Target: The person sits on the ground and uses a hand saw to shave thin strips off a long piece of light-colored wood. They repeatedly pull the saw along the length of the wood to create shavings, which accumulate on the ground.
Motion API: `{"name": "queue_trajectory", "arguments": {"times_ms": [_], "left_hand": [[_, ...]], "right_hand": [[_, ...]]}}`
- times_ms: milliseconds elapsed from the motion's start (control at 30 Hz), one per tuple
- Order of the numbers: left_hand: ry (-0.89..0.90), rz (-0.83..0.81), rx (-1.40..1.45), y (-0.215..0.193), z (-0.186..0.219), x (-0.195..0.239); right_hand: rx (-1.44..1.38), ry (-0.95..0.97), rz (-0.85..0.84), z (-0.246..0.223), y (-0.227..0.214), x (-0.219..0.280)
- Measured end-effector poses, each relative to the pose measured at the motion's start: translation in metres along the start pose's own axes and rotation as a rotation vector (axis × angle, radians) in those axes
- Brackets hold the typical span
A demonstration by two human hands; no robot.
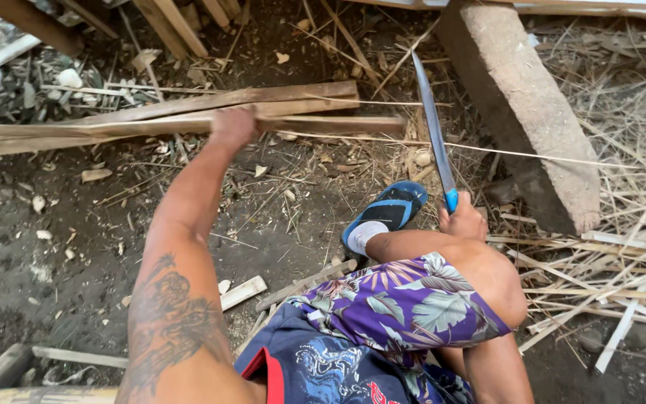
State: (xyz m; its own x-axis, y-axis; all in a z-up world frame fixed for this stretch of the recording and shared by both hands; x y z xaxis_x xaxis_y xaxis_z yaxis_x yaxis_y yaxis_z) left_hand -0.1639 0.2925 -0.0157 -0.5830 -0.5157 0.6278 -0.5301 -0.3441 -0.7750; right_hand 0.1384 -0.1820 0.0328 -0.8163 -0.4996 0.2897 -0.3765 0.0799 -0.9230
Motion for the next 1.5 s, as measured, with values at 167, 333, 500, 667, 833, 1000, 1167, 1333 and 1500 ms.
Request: {"name": "queue_trajectory", "arguments": {"times_ms": [167,333,500,667,833,1000,1167,1333,1500], "left_hand": [[-0.264,0.433,0.168,-0.012,-0.026,-0.014],[-0.004,0.220,0.391,-0.014,0.059,-0.043],[0.524,0.512,0.173,0.038,0.194,-0.071],[0.619,0.244,0.491,0.036,0.297,-0.063],[0.954,0.342,0.679,-0.026,0.425,-0.030],[0.965,0.263,0.616,-0.058,0.513,-0.015],[0.966,0.229,0.612,-0.063,0.526,-0.017],[0.947,0.106,0.291,-0.088,0.500,-0.025],[1.071,0.173,-0.499,-0.150,0.503,-0.005]], "right_hand": [[-0.123,0.095,0.045,0.017,-0.015,0.011],[-0.332,0.226,0.048,0.067,-0.015,0.035],[-0.396,0.352,0.159,0.092,-0.006,0.061],[-0.625,0.429,0.303,0.080,-0.010,0.074],[-0.926,0.428,0.337,0.078,-0.020,0.061],[-0.947,0.266,0.464,0.094,-0.030,0.061],[-0.659,0.254,0.448,0.145,0.013,0.028],[-1.012,0.494,0.170,0.154,0.033,0.020],[-1.087,0.489,0.260,0.134,0.055,0.025]]}}
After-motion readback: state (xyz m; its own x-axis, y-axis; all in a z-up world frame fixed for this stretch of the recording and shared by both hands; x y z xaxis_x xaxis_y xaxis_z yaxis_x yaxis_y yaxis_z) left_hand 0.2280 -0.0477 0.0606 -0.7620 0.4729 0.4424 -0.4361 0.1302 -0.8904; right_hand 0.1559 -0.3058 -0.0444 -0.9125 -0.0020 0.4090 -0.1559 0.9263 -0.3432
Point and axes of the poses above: each hand's wrist, its own x-axis away from the middle knuckle, its own y-axis out of the palm, z = x × y, the point moved 1 cm from there along -x, towards the middle knuckle, and after that the axes turned 7 degrees about y, right-handed, at the moved point
